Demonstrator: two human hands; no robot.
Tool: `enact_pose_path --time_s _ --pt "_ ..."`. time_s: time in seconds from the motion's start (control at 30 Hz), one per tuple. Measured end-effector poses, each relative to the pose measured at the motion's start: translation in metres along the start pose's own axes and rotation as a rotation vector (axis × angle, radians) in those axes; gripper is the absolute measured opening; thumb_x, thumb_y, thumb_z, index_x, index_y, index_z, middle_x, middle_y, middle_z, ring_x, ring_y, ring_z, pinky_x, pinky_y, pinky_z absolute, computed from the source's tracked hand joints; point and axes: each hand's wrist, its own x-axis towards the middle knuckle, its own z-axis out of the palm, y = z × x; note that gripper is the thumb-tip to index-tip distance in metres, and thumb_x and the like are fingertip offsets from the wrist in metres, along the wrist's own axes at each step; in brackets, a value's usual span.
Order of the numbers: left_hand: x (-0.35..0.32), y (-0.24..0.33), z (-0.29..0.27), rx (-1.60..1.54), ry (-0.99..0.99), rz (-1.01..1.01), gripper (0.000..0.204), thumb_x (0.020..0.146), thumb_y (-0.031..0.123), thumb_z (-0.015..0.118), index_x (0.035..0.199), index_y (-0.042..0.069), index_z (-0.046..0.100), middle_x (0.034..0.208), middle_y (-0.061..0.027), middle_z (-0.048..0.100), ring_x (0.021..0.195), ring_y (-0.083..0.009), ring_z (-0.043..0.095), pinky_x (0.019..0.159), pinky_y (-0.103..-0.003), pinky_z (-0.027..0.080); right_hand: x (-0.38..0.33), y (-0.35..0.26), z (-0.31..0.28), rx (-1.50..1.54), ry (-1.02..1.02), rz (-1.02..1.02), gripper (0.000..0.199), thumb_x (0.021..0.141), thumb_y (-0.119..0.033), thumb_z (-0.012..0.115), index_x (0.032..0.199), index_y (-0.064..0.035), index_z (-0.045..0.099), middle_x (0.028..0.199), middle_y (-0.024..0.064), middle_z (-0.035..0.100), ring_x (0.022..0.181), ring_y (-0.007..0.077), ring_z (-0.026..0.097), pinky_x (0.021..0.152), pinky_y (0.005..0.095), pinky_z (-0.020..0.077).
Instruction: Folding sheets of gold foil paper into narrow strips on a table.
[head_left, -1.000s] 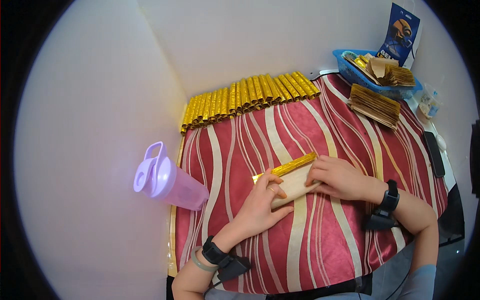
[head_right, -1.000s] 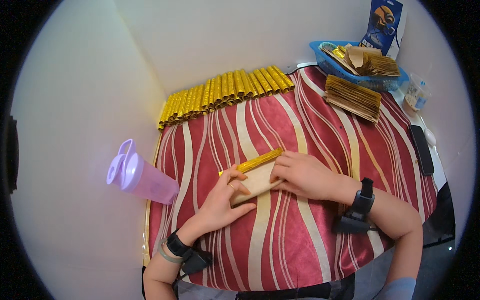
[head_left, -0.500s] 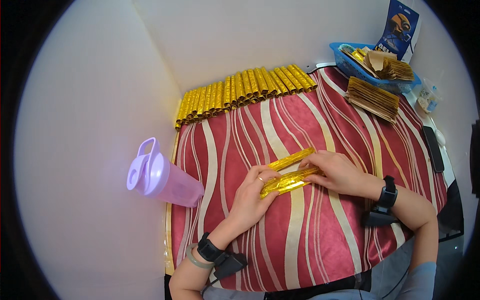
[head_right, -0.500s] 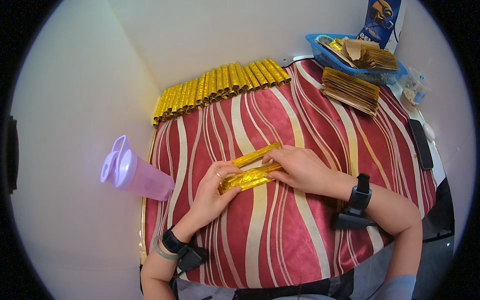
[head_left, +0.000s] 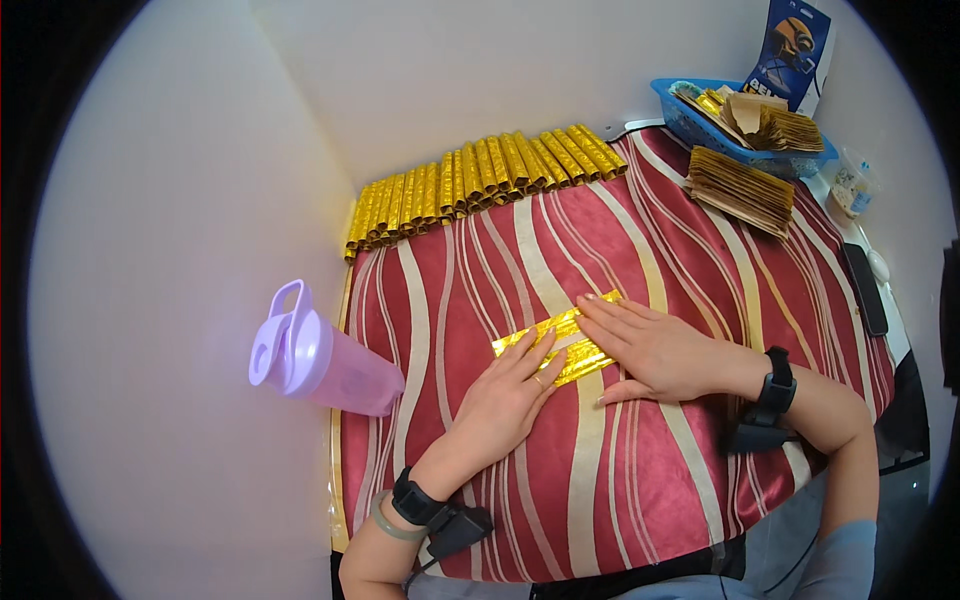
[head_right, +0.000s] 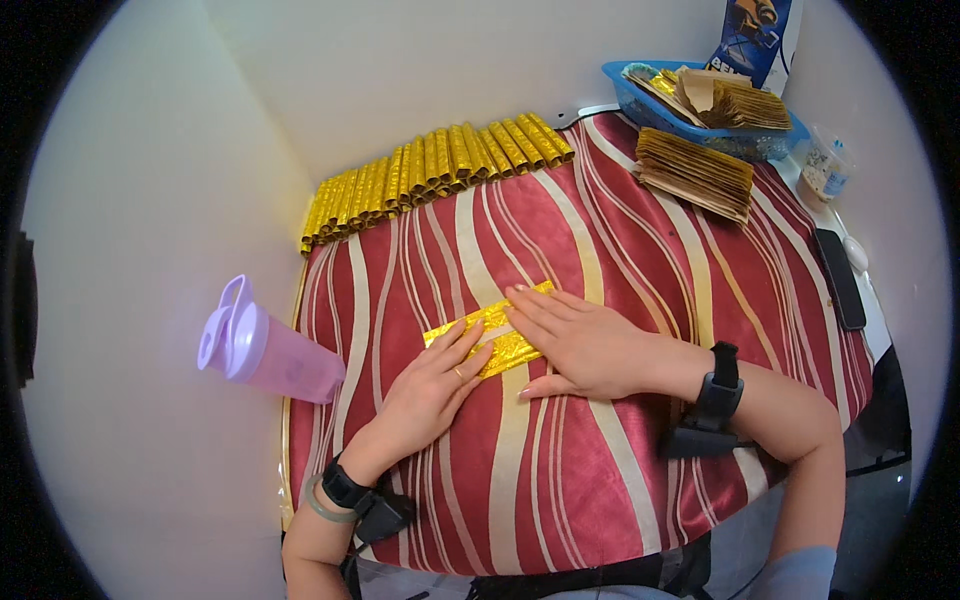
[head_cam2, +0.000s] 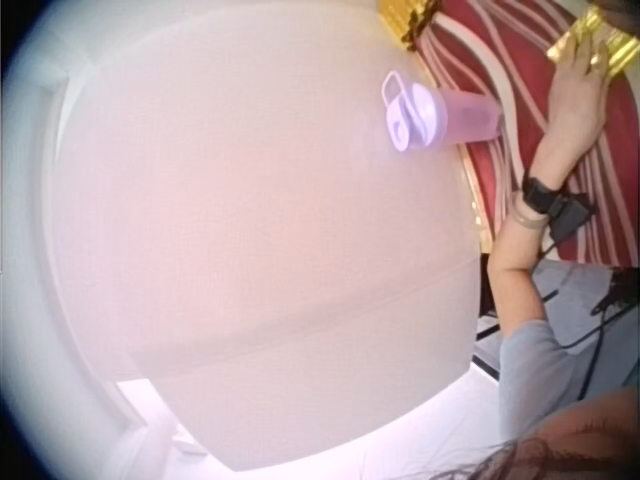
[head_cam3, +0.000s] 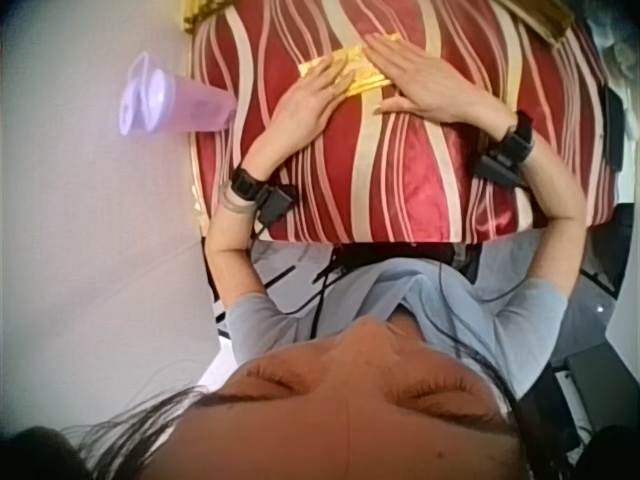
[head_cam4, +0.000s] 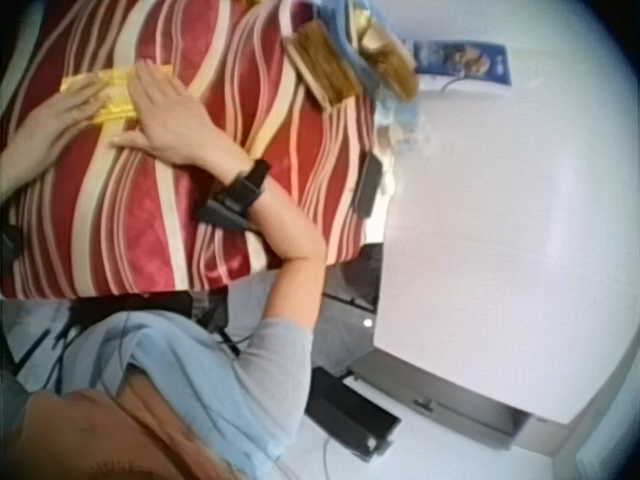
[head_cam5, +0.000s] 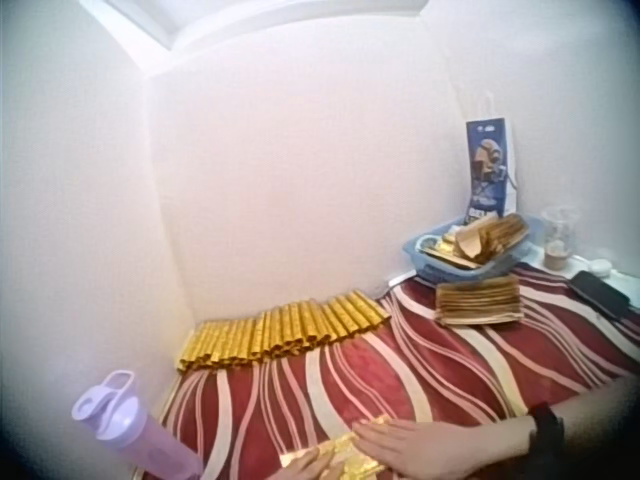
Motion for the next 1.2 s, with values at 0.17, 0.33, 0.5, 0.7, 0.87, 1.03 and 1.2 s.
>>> enact_pose_path --time_s 0.17,0.33,0.5,0.7,0.87,1.03,1.2 --pt "0.000 0.003 -0.006 0.172 -0.044 -0.003 0.040 0.089 0.012 0.060 0.128 0.011 0.058 0.139 -0.0163 0.048 0.134 -0.0357 0.039 0.110 -0.052 0.029 -0.007 0.002 -0.009 -0.134 -0.012 0.027 0.093 0.087 -0.065 0.047 0.140 0.0099 0.032 0.147 0.0259 0.034 0.140 0.0333 0.030 0.116 0.0427 0.0209" --pt "0.000 -0.007 -0.010 0.417 0.160 0.010 0.039 0.077 0.010 0.066 0.114 0.022 0.068 0.126 -0.0105 0.056 0.118 -0.0373 0.048 0.104 -0.049 0.034 -0.009 -0.015 -0.034 -0.191 0.089 -0.025 0.070 0.086 -0.061 0.051 0.112 0.0036 0.057 0.114 0.0191 0.060 0.112 0.0286 0.055 0.099 0.0391 0.0400" --pt "-0.003 -0.011 -0.008 0.105 0.227 -0.051 0.028 0.075 0.006 0.068 0.103 0.011 0.071 0.101 -0.0074 0.059 0.099 -0.0305 0.053 0.085 -0.042 0.044 -0.010 -0.035 -0.033 0.031 -0.016 -0.201 0.031 0.083 -0.035 0.067 0.079 -0.0050 0.061 0.079 0.0063 0.062 0.081 0.0215 0.060 0.065 0.0316 0.0495" --pt "0.003 0.001 -0.011 -0.033 0.097 -0.018 0.039 0.081 0.014 0.070 0.116 0.005 0.059 0.118 -0.0147 0.052 0.117 -0.0334 0.048 0.100 -0.046 0.038 0.000 -0.022 -0.025 0.087 0.097 -0.052 0.037 0.079 -0.031 0.070 0.101 -0.0032 0.058 0.103 0.0104 0.059 0.100 0.0272 0.056 0.084 0.0367 0.0463" --pt "0.003 -0.002 -0.002 0.019 0.024 -0.041 0.048 0.085 0.020 0.068 0.125 0.003 0.049 0.134 -0.0163 0.047 0.130 -0.0356 0.040 0.110 -0.051 0.027 0.001 -0.001 -0.003 -0.033 0.145 -0.004 0.068 0.084 -0.046 0.064 0.130 0.0009 0.048 0.132 0.0174 0.049 0.127 0.0344 0.043 0.109 0.0453 0.0309" --pt "0.003 -0.007 0.000 0.077 -0.028 -0.103 0.049 0.087 0.027 0.065 0.126 0.002 0.047 0.142 -0.0187 0.042 0.135 -0.0344 0.036 0.112 -0.054 0.022 0.009 0.010 -0.003 -0.079 0.064 -0.029 0.078 0.087 -0.055 0.057 0.137 0.0029 0.042 0.144 0.0213 0.040 0.139 0.0349 0.030 0.116 0.0480 0.0194" --pt "0.008 -0.004 -0.006 0.039 -0.038 -0.091 0.067 0.078 0.040 0.074 0.123 0.001 0.043 0.145 -0.0216 0.036 0.137 -0.0402 0.031 0.112 -0.056 0.020 0.013 0.017 -0.001 0.098 -0.014 -0.058 0.081 0.086 -0.055 0.058 0.140 0.0018 0.037 0.146 0.0243 0.035 0.142 0.0336 0.026 0.117 0.0486 0.0170"
